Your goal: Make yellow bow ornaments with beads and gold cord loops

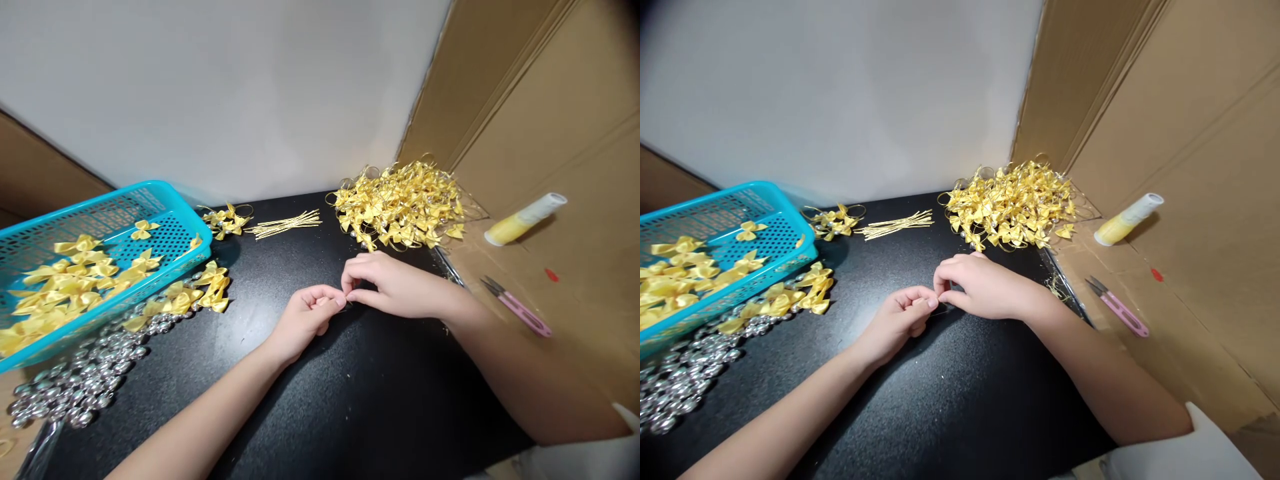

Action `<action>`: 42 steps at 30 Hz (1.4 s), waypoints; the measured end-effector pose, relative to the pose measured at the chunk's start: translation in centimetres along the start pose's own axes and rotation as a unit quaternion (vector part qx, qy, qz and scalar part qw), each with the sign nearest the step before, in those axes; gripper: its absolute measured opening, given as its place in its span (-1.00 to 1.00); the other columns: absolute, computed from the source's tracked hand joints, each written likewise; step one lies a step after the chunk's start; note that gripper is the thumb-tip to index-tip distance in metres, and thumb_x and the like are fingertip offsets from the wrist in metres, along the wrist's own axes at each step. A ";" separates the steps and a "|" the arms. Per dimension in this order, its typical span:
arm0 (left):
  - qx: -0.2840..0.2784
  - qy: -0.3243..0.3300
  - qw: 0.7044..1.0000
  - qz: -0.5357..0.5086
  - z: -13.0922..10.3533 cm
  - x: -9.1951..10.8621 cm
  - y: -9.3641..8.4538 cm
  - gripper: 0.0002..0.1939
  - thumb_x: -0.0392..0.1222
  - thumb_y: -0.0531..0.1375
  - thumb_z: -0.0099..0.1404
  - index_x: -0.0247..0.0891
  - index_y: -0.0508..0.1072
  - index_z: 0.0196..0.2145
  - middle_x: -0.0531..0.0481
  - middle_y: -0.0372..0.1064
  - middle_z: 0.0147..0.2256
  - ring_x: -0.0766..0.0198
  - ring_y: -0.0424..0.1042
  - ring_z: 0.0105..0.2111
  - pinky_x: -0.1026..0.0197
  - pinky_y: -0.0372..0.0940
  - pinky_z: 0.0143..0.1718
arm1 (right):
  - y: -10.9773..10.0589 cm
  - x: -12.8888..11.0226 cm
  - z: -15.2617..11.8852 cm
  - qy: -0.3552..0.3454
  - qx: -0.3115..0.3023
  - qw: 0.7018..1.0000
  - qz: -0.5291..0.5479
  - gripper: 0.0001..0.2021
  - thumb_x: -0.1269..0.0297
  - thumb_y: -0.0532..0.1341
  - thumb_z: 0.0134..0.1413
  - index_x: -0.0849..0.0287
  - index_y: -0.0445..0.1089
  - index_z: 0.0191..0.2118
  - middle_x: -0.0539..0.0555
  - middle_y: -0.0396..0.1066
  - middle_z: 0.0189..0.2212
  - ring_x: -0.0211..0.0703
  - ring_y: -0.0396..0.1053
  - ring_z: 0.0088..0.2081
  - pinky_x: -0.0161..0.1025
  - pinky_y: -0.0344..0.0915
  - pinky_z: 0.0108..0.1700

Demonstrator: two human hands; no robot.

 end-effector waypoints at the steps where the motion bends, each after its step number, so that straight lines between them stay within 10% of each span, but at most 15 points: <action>1: 0.002 -0.001 1.000 0.000 0.0 0.0 0.0 -0.66 0.04 0.37 0.06 -0.31 0.47 -0.43 0.27 -0.13 -0.69 0.52 -0.17 -0.69 0.38 -0.21 -0.67 | 0.0 0.0 0.0 0.003 -0.004 1.000 -0.001 -0.93 0.46 0.18 0.16 0.19 0.36 -0.34 0.02 0.42 -0.34 -0.18 0.33 -0.24 -0.21 0.16 -0.14; 42: 0.017 -0.019 0.998 -0.056 -0.1 0.2 0.0 -0.68 0.00 0.37 0.05 -0.30 0.41 -0.49 0.28 -0.10 -0.73 0.52 -0.19 -0.70 0.39 -0.21 -0.67 | 0.1 0.5 0.0 -0.060 0.086 0.994 -0.025 -0.94 0.39 0.29 0.10 0.14 0.52 -0.36 0.01 0.54 -0.38 -0.16 0.43 -0.26 -0.15 0.19 -0.08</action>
Point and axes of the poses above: each hand's wrist, its own z-axis towards the middle knuckle, its own y-axis out of the palm, x = y × z, the point moved 3 cm from there along z, towards the middle knuckle
